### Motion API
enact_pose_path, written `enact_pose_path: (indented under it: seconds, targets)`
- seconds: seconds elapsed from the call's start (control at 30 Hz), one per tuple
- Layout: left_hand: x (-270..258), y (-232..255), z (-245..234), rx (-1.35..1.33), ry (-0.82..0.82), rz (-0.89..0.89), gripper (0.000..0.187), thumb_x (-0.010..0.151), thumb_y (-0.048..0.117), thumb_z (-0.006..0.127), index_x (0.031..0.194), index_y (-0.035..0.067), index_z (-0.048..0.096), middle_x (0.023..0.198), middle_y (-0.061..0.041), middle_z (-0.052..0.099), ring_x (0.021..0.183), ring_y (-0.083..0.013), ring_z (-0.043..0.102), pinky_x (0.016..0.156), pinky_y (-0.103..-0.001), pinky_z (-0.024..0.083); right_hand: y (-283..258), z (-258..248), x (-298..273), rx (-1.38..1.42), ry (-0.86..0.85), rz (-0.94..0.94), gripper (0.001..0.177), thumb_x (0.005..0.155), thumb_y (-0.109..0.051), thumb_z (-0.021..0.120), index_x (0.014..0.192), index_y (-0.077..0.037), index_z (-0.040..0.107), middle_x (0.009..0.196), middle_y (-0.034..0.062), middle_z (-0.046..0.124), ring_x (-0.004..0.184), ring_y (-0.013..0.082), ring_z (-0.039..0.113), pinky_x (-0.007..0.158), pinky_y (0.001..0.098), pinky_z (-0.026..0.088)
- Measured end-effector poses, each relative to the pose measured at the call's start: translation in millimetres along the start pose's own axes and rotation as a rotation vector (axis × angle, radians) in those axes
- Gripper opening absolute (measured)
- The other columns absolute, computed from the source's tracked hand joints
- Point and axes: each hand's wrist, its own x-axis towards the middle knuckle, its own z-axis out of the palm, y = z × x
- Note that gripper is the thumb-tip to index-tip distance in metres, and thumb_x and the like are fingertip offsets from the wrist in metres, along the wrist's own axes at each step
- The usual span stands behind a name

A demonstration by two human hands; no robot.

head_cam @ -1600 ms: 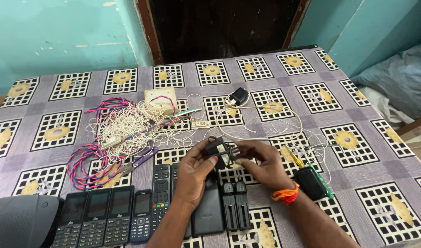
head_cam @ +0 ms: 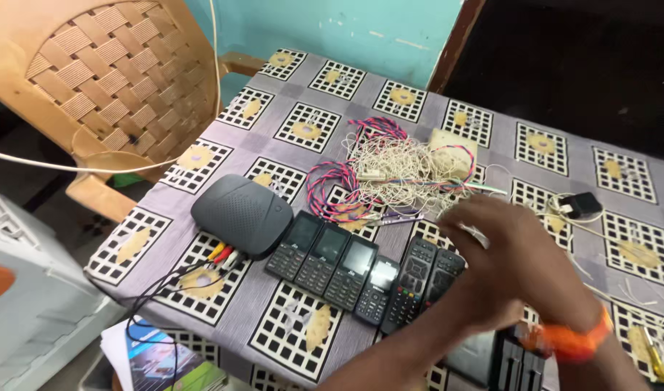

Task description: The person disassembles a black phone charger, removes its internal components, and uses a screwdriver to adjust or clean the prongs. They handle the charger and its parts one at a time on a table with other electronics.

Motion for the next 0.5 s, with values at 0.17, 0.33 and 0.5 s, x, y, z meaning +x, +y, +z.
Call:
enact_pose_path:
  seconds: [0.17, 0.33, 0.5]
  targets:
    - [-6, 11, 8, 0.234, -0.055, 0.1, 0.041, 0.107, 0.022, 0.06, 0.145, 0.01, 0.053, 0.135, -0.011, 0.061, 0.124, -0.0261, 0.058, 0.108, -0.038, 0.048, 33, 56, 76, -0.234, -0.668, 0.078, 0.018, 0.083, -0.011, 0.067, 0.098, -0.01, 0.078, 0.093, 0.0113, 0.076, 0.09, 0.0289, 0.074, 0.082, 0.0418, 0.057]
    - [2, 11, -6, 0.341, -0.037, 0.162, 0.05, 0.096, 0.028, 0.061, 0.142, 0.01, 0.055, 0.135, -0.014, 0.06, 0.12, -0.0309, 0.058, 0.106, -0.042, 0.051, 62, 127, 100, -0.244, -0.709, 0.013, 0.022, 0.079, -0.006, 0.067, 0.099, -0.01, 0.076, 0.093, 0.0147, 0.074, 0.09, 0.035, 0.072, 0.079, 0.0464, 0.058]
    - [-3, 6, -7, 0.445, 0.039, 0.187, 0.052, 0.097, 0.029, 0.06, 0.146, 0.011, 0.056, 0.137, -0.013, 0.059, 0.127, -0.0326, 0.057, 0.102, -0.046, 0.05, 74, 147, 91, -0.394, -0.515, -0.079, 0.015, 0.079, -0.007, 0.067, 0.092, -0.01, 0.074, 0.092, 0.0163, 0.074, 0.089, 0.0383, 0.071, 0.076, 0.0493, 0.057]
